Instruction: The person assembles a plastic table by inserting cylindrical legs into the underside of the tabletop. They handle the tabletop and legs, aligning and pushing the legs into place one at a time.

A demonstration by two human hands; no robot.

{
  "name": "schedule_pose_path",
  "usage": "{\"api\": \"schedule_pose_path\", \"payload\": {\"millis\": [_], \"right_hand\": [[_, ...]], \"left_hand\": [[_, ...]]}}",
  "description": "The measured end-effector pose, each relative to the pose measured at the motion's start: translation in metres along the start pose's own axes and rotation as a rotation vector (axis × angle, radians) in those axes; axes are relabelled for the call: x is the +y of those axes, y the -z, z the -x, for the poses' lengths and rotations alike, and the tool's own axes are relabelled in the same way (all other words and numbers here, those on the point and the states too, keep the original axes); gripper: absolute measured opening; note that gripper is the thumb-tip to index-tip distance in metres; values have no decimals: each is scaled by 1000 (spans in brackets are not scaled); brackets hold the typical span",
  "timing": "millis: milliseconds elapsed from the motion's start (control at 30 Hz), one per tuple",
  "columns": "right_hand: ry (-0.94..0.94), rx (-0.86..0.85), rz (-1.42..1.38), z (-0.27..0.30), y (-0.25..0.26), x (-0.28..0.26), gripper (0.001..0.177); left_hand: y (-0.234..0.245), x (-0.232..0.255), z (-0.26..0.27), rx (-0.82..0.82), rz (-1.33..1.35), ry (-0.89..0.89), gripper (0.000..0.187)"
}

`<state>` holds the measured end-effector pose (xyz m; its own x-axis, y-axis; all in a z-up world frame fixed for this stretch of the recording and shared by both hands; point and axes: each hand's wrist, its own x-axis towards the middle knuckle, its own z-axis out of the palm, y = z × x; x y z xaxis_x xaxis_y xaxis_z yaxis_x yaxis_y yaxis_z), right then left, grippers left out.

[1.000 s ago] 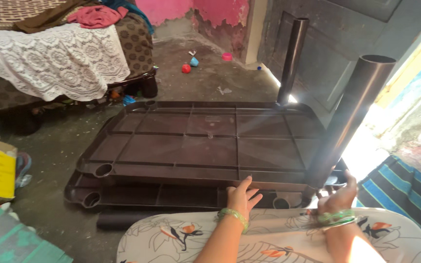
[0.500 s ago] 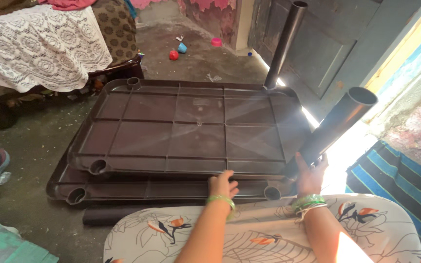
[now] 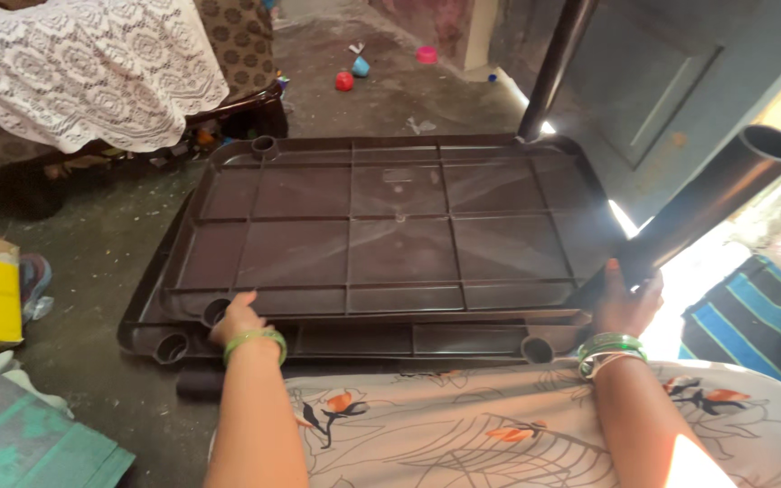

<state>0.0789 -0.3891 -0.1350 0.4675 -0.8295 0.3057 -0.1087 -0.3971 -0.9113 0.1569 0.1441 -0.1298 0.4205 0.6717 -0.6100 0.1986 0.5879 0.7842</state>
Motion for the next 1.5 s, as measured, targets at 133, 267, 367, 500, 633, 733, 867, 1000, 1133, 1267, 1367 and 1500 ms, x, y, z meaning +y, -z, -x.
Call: {"api": "schedule_pose_path", "payload": {"millis": [133,267,367,500,633,733,867,1000,1133,1267,1367,1500], "right_hand": [[-32,-15,-106,-5,-8,13,65],[-67,-60,-315,-1,-13,20,76],[-74,-70,-397,0,-11,16,77],[-296,-6,-386,3,-5,-5,92],[317,-64,181,35,-6,-30,117],[498,-254,339,83,-15,-45,110],[654,-654,441,125,-30,-56,81],[644,-671,545,128,-32,-51,42],[636,-559,518,117,-29,-41,23],[590,-549,549,113,-22,-32,19],[573,-556,607,109,-20,-32,21],[509,-553,600,114,-20,-33,21]], "left_hand": [[14,5,-19,139,143,-27,85],[-1,4,-8,113,169,97,90],[-9,5,18,88,122,83,94],[-4,13,47,29,92,2,100],[1,19,52,-19,58,-123,99],[1,19,50,14,16,-8,97],[5,15,56,40,153,142,90],[17,10,61,14,62,181,87],[37,8,33,-141,-71,219,88],[67,9,-36,-30,-241,-299,82],[100,10,-85,160,-316,-407,77],[150,-7,-120,115,-387,-209,71]]}}
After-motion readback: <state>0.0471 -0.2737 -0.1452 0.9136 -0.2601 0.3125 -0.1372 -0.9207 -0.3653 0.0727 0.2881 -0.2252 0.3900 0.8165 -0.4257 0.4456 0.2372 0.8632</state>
